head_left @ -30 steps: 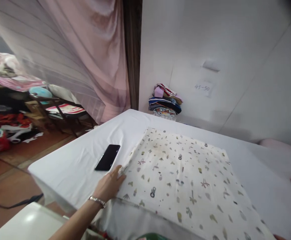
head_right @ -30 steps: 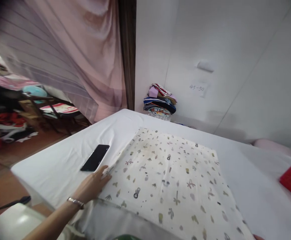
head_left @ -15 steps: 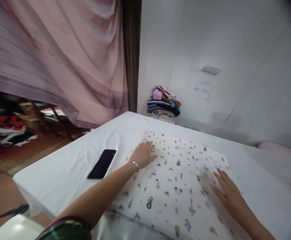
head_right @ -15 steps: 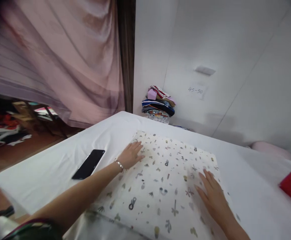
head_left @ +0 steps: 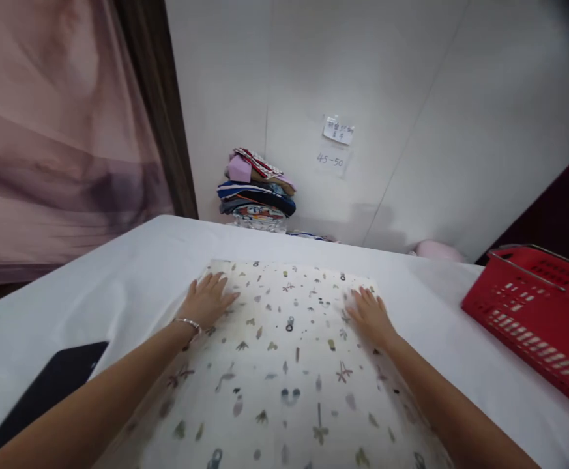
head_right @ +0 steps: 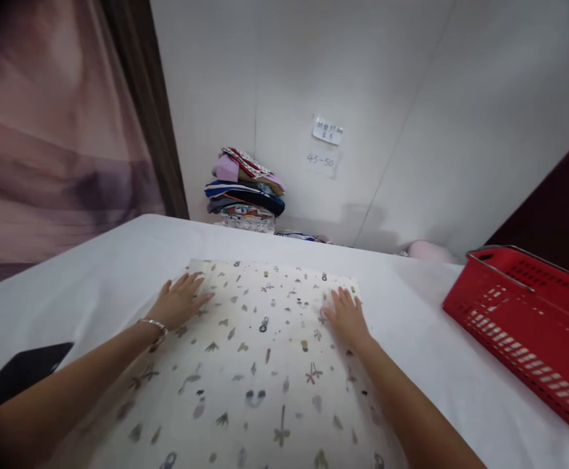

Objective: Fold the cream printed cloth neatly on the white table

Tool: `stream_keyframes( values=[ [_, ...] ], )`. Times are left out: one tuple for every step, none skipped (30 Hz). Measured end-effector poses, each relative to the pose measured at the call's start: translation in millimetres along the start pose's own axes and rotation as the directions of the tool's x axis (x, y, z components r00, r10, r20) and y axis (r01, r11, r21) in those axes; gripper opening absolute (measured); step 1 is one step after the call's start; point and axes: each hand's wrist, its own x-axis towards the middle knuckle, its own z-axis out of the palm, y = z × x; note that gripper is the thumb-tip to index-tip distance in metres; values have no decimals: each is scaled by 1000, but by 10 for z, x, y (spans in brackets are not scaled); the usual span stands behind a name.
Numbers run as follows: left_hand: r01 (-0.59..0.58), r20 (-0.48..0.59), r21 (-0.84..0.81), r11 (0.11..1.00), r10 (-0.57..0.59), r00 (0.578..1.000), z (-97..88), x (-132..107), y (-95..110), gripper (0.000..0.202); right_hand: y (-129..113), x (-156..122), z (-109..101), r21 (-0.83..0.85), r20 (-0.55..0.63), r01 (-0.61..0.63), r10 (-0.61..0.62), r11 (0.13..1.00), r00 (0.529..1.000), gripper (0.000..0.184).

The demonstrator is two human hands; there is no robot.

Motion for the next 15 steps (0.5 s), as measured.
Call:
stream_keyframes(
  values=[
    [-45,-9,9,999,45,999,-4,134,52,64,-28,173,-7,43,-4,45,-45,998,999,60],
    [-71,-4,15,997,71,997,2,261,89,64,-37,343,4,95,3,66,-67,993,998,61],
    [-68,11,14,998,68,998,20,374,107,65,-28,498,28,142,16,45,-47,989,999,62],
    [-37,31,7,999,37,999,49,468,105,67,-4,631,64,176,32,2,-7,984,999,62],
    [10,53,-4,1000,-10,999,88,541,83,69,29,739,107,201,47,-45,36,979,998,62],
    [61,76,-19,998,-59,995,133,593,47,72,66,819,152,216,57,-87,77,972,995,63],
    [102,95,-36,994,-98,991,180,626,2,74,104,874,194,227,60,-114,103,967,993,63],
    [125,104,-53,991,-119,987,225,644,-44,76,141,908,229,237,57,-123,113,964,992,63],
    [128,101,-65,990,-121,987,264,653,-86,77,180,924,252,253,53,-128,119,959,991,61],
    [122,98,-71,990,-115,989,292,656,-120,77,222,930,261,272,46,-135,127,953,991,59],
    [117,97,-76,990,-110,989,309,658,-144,76,271,930,254,292,34,-148,145,945,989,56],
    [117,99,-81,990,-109,989,312,661,-160,73,332,928,233,313,16,-171,175,934,984,53],
    [122,99,-88,989,-113,989,304,666,-167,70,405,927,199,331,-4,-206,220,921,975,51],
    [129,93,-95,987,-120,988,285,674,-169,68,489,928,156,348,-23,-252,276,903,961,49],
    [139,78,-104,985,-132,988,258,686,-167,65,581,934,111,362,-34,-303,337,882,941,48]
  ],
)
